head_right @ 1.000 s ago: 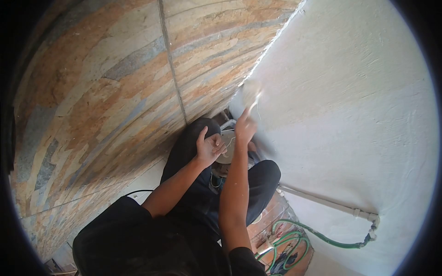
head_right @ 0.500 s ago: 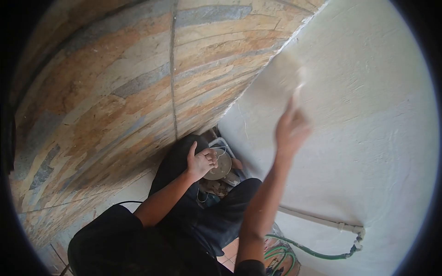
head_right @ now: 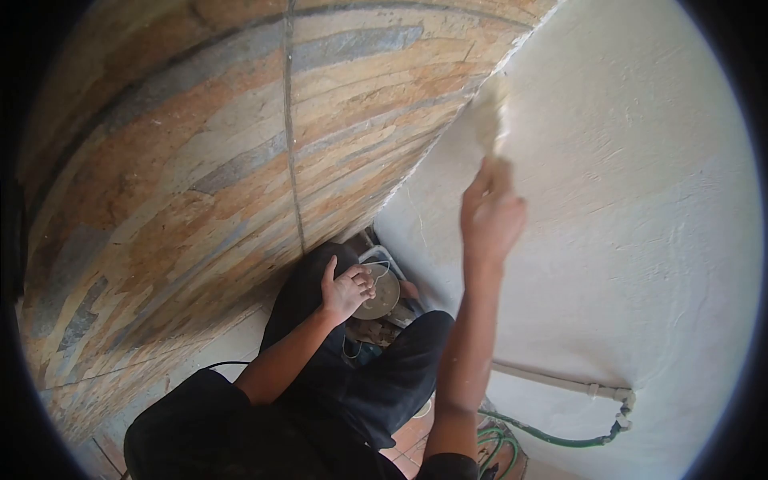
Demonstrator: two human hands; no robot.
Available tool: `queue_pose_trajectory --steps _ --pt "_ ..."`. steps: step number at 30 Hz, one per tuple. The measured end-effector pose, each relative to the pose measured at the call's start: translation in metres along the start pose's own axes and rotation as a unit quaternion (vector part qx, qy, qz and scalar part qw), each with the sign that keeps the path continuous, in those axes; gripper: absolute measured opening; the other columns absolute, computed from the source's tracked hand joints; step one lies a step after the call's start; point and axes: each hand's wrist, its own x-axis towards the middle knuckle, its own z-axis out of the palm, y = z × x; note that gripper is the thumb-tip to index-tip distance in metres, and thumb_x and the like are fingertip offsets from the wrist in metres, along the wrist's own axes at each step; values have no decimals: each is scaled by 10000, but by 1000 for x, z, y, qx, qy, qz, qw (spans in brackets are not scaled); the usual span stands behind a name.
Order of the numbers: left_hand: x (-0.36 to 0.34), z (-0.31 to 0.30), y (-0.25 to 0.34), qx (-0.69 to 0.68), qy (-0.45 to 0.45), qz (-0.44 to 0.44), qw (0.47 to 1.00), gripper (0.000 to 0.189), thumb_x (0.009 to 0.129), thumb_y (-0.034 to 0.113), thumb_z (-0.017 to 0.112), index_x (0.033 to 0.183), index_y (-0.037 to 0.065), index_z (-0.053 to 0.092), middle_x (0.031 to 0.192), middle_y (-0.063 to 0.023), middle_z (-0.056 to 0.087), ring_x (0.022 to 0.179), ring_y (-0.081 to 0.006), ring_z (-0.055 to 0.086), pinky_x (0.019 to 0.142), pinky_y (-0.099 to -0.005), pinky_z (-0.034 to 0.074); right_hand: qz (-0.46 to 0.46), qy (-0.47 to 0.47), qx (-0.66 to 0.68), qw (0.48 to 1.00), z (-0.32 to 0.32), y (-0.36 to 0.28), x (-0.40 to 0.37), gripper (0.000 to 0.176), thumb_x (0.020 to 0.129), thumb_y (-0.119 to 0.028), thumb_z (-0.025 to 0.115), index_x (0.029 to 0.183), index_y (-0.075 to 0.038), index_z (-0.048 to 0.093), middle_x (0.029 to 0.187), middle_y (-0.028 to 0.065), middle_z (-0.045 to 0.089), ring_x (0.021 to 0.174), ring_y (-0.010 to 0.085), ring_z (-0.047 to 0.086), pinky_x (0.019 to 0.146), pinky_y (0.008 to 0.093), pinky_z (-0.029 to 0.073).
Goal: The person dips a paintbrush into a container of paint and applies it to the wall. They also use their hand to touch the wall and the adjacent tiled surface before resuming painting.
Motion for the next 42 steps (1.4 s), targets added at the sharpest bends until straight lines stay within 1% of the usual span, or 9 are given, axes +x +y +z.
queue_pose_trajectory --steps 4,7,14,17,22,29,34,39,42 --pt "2 0 1 10 -16 0 1000 685 858 636 315 948 12 582 807 -120 554 776 -245 503 751 -373 392 29 -41 -42 998 37 1 -52 169 911 -200 513 850 -65 594 496 158 551 430 324 570 395 405 431" --pt "0 -2 1 15 -14 1 1000 678 861 634 306 950 22 585 813 -123 564 778 -242 507 755 -373 393 51 -96 -80 991 40 8 -72 204 908 -215 523 794 -55 578 496 173 547 456 367 568 421 439 433" --pt "1 0 1 47 -19 -5 999 672 865 626 304 959 21 579 809 -118 568 786 -242 513 765 -367 394 91 -66 -10 994 2 9 -91 281 907 -246 542 748 -15 534 586 209 569 525 363 576 466 431 429" --pt "2 -2 -1 50 -20 -9 999 670 866 625 304 959 20 577 810 -116 571 785 -240 515 767 -364 395 163 -87 19 983 -1 7 -96 290 918 -257 535 811 13 538 602 179 560 519 299 568 489 388 425" --pt "4 -6 -2 58 -25 -16 998 669 867 626 305 957 22 580 821 -114 582 789 -241 525 770 -366 398 242 4 197 950 3 -7 -74 338 944 -279 495 863 45 546 557 111 500 492 169 491 486 345 388" --pt "3 -1 1 35 -10 -9 999 670 867 624 308 940 19 587 821 -118 586 792 -246 526 771 -377 396 202 6 150 968 75 2 -83 423 939 -302 481 734 59 562 543 207 522 482 324 536 477 417 392" --pt "3 0 1 -14 8 -12 1000 660 842 649 331 747 27 531 750 -111 547 749 -258 499 739 -378 379 285 -61 148 945 147 -3 -157 421 930 -281 463 738 72 591 649 306 562 637 478 563 544 488 423" --pt "2 -1 5 -12 -16 0 1000 654 831 663 325 659 47 462 627 -103 474 666 -272 468 702 -372 364 360 -268 98 888 223 20 -266 573 934 -392 359 792 88 638 726 324 592 722 459 601 644 493 445" --pt "3 0 7 32 -20 -5 999 671 826 680 299 653 52 460 580 -102 447 630 -276 458 688 -370 364 374 -346 129 851 203 24 -266 664 926 -469 313 799 95 641 728 308 607 710 433 612 677 472 454"
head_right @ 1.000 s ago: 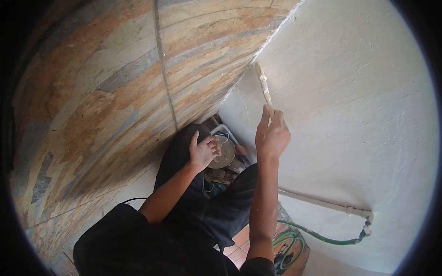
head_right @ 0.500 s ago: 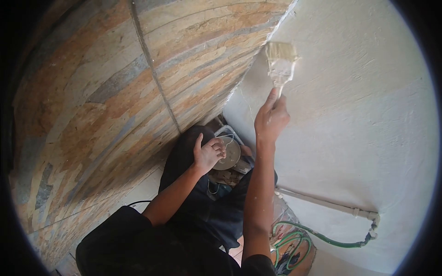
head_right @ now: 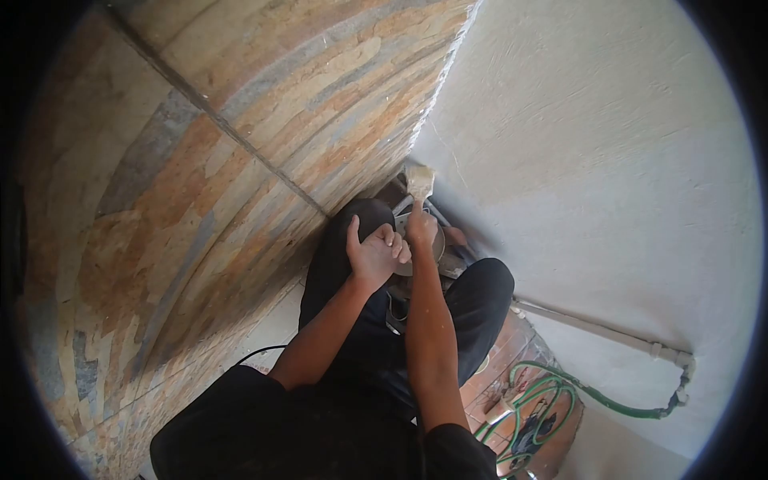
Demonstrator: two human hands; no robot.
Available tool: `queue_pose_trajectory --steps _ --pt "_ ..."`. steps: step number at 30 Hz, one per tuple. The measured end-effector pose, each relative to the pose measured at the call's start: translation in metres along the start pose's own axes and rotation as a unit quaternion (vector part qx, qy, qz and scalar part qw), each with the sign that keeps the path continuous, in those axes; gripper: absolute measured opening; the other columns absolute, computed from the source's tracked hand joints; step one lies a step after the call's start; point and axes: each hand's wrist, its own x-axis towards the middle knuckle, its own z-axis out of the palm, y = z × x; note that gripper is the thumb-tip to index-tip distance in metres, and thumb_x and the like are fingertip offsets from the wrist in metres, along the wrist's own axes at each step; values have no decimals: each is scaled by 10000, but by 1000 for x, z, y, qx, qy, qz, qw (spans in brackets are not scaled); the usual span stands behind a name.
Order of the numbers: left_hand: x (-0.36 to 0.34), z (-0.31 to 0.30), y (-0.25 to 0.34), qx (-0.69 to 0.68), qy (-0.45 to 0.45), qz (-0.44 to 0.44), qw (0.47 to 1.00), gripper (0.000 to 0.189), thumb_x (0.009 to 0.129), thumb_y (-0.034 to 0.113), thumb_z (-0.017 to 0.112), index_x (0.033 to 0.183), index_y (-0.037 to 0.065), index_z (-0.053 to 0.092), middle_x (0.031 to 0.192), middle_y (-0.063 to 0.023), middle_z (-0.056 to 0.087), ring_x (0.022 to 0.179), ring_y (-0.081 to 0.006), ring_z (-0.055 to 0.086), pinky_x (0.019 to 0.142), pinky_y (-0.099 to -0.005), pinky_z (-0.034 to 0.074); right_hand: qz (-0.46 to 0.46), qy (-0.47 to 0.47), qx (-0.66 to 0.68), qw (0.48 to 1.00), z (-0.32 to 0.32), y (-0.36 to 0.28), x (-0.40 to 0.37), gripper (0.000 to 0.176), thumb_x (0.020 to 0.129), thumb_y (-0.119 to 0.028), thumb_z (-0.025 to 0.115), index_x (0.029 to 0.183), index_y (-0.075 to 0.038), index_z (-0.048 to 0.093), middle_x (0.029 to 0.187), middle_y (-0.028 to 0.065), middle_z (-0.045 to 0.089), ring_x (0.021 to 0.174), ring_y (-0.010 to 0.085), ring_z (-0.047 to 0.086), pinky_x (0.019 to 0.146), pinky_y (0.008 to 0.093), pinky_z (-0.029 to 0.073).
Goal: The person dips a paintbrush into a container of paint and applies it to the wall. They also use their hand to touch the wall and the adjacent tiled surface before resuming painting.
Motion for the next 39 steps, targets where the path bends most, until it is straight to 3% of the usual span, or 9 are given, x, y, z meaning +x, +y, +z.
queue_pose_trajectory --steps 2,3,5,9,14,17,21,26,39 --pt "-5 2 0 -30 -46 0 998 677 824 691 273 628 65 441 560 -100 438 614 -277 454 668 -369 365 122 -70 191 971 -4 11 3 634 925 -492 354 822 80 609 624 196 595 547 329 575 544 417 455" --pt "-7 2 0 -31 -43 -2 999 677 824 691 273 628 65 441 560 -100 438 614 -277 454 668 -369 365 242 -108 336 904 -31 -19 -9 495 942 -436 397 771 3 551 528 51 486 400 184 447 380 334 340" --pt "-4 4 1 -17 -40 -6 999 675 821 697 267 600 78 421 532 -83 413 590 -266 446 655 -370 365 270 -143 466 830 -49 -38 -13 390 950 -382 429 710 -77 465 506 -45 345 346 90 271 331 266 202" --pt "-7 8 6 -49 -25 3 998 674 814 703 276 581 84 405 505 -66 377 568 -243 436 631 -350 357 261 -158 527 793 -58 -59 -5 355 970 -341 389 722 -89 417 515 -56 283 350 72 198 326 248 165" --pt "-11 13 12 -108 -4 14 994 643 819 695 294 545 117 358 447 -21 312 463 -175 380 540 -308 330 328 -229 722 564 -58 -68 15 263 982 -216 307 785 -77 413 538 -44 258 370 61 211 314 205 138" --pt "-11 2 17 -158 -64 13 985 631 824 686 297 528 130 329 425 -5 282 399 -150 334 489 -292 313 391 -215 752 485 -43 -59 25 221 953 -122 284 782 -62 412 549 -28 296 381 60 239 304 196 181" --pt "-12 5 19 -155 -64 16 986 630 823 688 297 519 136 301 420 0 272 379 -137 319 454 -281 293 387 -160 748 515 -23 -42 75 232 910 -43 285 691 -56 361 560 8 327 398 91 282 301 201 255" --pt "-11 4 18 -150 -58 10 987 590 829 645 306 514 147 282 422 2 264 386 -135 318 453 -278 291 355 -294 793 399 -69 -77 98 218 891 -3 289 699 -15 391 599 36 392 447 115 391 400 209 426" --pt "-15 6 15 -120 -56 -3 991 510 808 546 381 516 139 288 433 2 260 399 -146 323 460 -283 291 223 -361 832 358 -195 -157 48 218 885 16 258 706 1 380 649 55 394 447 99 375 370 195 416"
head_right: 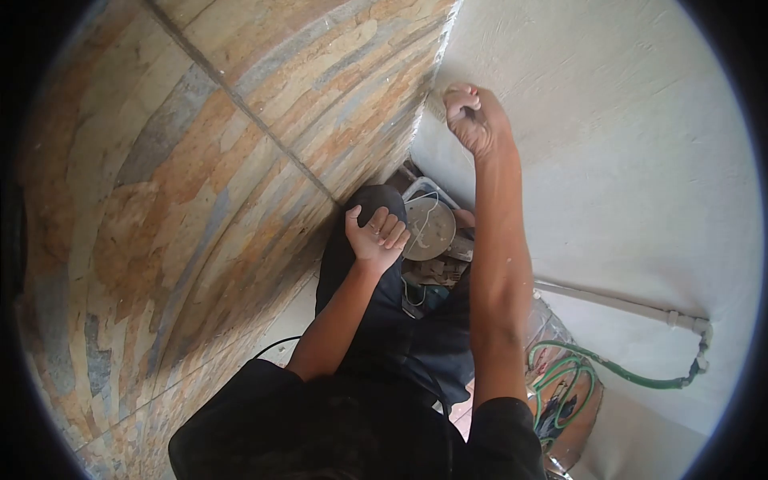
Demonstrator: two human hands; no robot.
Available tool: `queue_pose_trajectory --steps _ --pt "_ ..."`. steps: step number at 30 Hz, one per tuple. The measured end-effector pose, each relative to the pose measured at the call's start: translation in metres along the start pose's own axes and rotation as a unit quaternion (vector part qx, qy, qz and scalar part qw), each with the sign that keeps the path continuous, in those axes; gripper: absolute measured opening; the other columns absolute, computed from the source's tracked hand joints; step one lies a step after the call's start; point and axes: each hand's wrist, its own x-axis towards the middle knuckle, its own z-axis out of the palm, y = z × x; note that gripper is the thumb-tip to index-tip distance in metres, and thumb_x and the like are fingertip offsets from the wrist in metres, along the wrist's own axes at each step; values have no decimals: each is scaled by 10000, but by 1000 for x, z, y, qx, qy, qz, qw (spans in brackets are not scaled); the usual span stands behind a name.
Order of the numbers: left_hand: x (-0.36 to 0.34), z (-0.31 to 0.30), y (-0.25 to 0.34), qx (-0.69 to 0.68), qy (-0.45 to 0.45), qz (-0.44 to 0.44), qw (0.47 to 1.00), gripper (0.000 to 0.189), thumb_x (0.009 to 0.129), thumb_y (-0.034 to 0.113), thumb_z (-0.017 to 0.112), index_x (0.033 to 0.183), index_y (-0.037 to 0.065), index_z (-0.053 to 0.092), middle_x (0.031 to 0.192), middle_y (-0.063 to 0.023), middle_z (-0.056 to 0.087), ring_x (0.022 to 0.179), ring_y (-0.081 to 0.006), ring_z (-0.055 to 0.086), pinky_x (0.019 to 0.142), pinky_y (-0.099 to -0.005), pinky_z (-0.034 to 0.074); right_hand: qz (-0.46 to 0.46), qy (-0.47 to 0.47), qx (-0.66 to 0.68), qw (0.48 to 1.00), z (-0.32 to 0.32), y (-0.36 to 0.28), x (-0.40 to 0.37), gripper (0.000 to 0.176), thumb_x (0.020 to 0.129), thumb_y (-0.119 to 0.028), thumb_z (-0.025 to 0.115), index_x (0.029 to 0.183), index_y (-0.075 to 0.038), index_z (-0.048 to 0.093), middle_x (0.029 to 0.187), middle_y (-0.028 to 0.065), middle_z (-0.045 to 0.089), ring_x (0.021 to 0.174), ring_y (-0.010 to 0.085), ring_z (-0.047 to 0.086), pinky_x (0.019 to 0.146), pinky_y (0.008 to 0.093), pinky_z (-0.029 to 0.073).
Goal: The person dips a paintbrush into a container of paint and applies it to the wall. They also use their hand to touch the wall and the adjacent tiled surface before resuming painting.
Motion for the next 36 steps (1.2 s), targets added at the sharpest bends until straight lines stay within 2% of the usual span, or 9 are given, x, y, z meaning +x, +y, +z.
queue_pose_trajectory --steps 7,8,11,14,15,17,20,24,36 --pt "-2 2 0 15 2 1 1000 507 805 540 385 518 132 288 436 -5 273 419 -151 313 485 -283 275 12 -139 -108 984 68 42 -68 216 957 -84 279 795 12 386 655 48 400 458 88 374 365 201 388" --pt "-2 3 -1 21 11 5 1000 508 806 537 397 518 133 288 437 2 266 413 -145 318 465 -280 282 -55 -127 -251 958 69 54 -78 196 962 -110 314 824 -2 403 647 33 400 458 80 366 361 203 366" --pt "-4 9 -3 28 33 3 999 501 808 529 392 517 135 288 438 1 268 415 -147 319 472 -278 285 -221 33 -541 811 52 103 -93 134 962 -186 402 904 -72 445 622 -18 388 456 57 334 357 196 277" --pt "-5 1 0 37 -30 -17 999 496 808 531 381 519 138 290 442 0 269 419 -150 322 482 -276 288 -340 157 -559 740 -21 94 -42 219 973 -295 403 842 -124 442 557 -73 330 445 19 288 372 186 209" --pt "-7 1 1 38 -28 -17 999 496 808 531 381 519 138 290 442 0 269 419 -150 322 482 -276 288 -354 212 -597 687 -58 73 -16 316 965 -321 410 799 -64 490 540 18 443 444 129 409 400 279 326" --pt "-9 3 4 38 -38 -31 998 491 807 536 365 522 142 289 444 2 266 421 -150 325 487 -280 292 -445 294 -713 455 -122 54 29 425 956 -339 408 797 30 547 632 197 571 565 341 549 543 416 427" --pt "-9 11 6 25 -13 -28 999 488 804 535 358 525 141 288 449 2 269 426 -150 328 495 -285 295 -490 297 -701 425 -150 58 55 479 953 -339 396 871 98 573 784 319 584 790 484 563 712 492 425" --pt "-10 9 8 21 -9 -30 999 482 799 530 361 528 138 289 454 0 272 434 -150 334 496 -290 294 -515 311 -663 445 -189 72 81 497 949 -355 391 907 100 586 840 336 586 860 484 568 735 487 434" --pt "-11 11 9 38 6 -26 999 452 776 509 387 534 140 290 470 1 261 446 -146 311 506 -289 274 -308 464 -679 478 -237 73 78 684 913 -502 352 952 135 596 914 362 582 978 476 552 873 484 407"
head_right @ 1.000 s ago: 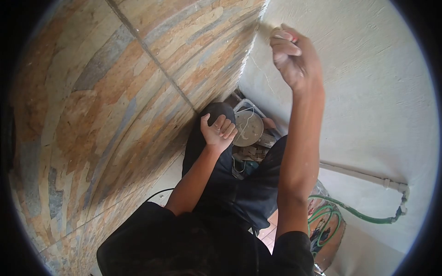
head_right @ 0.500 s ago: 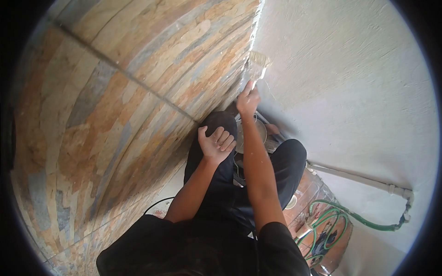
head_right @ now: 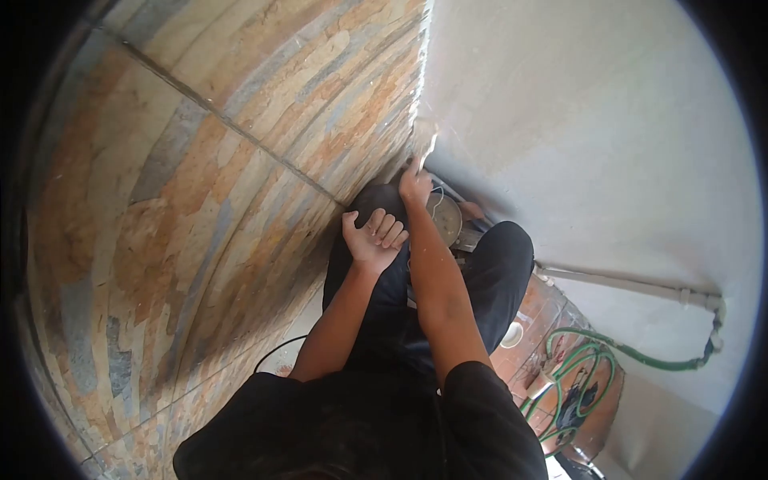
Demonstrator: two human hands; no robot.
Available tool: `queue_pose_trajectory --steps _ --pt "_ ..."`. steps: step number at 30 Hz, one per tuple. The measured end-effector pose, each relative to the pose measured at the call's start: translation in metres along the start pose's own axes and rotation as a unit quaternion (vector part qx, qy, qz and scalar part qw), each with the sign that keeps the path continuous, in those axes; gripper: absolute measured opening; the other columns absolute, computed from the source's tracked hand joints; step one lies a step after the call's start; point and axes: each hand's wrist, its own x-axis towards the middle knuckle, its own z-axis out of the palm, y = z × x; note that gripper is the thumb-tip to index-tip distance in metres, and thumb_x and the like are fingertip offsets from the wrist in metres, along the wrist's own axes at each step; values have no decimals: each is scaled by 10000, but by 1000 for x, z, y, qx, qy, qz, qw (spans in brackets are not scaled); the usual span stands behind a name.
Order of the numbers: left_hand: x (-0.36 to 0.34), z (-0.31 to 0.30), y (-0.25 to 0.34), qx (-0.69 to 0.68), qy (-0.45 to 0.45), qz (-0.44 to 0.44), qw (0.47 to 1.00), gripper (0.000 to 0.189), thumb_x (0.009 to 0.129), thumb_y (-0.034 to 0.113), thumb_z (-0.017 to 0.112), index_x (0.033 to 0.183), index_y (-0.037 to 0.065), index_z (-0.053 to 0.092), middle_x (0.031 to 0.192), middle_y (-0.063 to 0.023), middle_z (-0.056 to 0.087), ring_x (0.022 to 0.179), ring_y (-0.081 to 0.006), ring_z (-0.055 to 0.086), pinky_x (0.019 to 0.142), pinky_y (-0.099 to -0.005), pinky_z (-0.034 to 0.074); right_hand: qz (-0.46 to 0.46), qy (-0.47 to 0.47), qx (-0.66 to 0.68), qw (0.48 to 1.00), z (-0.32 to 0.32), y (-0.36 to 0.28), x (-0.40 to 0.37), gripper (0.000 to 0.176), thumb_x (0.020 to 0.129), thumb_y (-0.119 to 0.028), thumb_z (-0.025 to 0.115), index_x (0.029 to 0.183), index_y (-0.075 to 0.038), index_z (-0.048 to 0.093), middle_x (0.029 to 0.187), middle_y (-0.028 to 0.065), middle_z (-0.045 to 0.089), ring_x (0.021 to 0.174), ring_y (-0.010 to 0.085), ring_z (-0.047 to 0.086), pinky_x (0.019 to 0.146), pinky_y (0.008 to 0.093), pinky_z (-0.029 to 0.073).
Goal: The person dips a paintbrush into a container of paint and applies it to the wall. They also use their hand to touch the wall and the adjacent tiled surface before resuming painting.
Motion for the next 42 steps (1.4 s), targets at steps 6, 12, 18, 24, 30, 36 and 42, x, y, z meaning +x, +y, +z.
queue_pose_trajectory --steps 6,12,18,24,30,36,42 --pt "4 -2 -11 -15 -21 -14 1000 435 765 493 418 562 121 319 521 -16 305 493 -155 322 524 -298 280 50 -184 -111 975 -70 24 7 698 903 -526 331 942 99 640 956 332 602 1019 448 558 925 438 398" --pt "14 -16 -13 50 13 -33 998 469 775 494 455 771 34 551 791 -120 543 864 -271 506 754 -358 385 38 -108 161 980 -255 15 -76 557 910 -519 451 586 -68 499 514 -20 405 485 76 385 444 260 310" --pt "19 -12 -27 170 13 -19 985 757 860 464 410 1424 11 185 1476 -208 198 1375 -333 179 1119 -504 121 99 149 75 981 -416 109 -167 531 953 -435 418 607 -37 485 560 20 427 541 103 444 501 303 373" --pt "23 -4 -35 214 56 -34 975 757 865 508 393 1438 59 186 1482 -195 189 1389 -306 138 1119 -489 110 172 158 -241 942 -441 196 -217 491 909 -400 460 765 47 603 728 272 592 819 434 615 759 496 459" --pt "22 -2 -36 240 77 -29 967 764 863 513 399 1440 64 181 1484 -195 178 1388 -306 141 1114 -503 115 208 112 -325 916 -402 268 -199 418 821 -376 538 785 20 665 813 274 626 803 427 614 726 498 468" --pt "23 -3 -39 257 77 -24 963 779 862 518 399 1443 58 158 1485 -198 172 1387 -306 144 1109 -522 110 251 51 -308 916 -392 294 -174 442 760 -368 624 758 73 652 799 303 615 791 430 620 714 484 483" --pt "23 -3 -40 268 67 -28 961 790 856 513 424 1443 61 147 1488 -207 145 1392 -311 113 1117 -520 96 235 33 -289 927 -380 323 -154 518 725 -360 651 815 149 609 845 350 599 833 433 622 729 475 499"
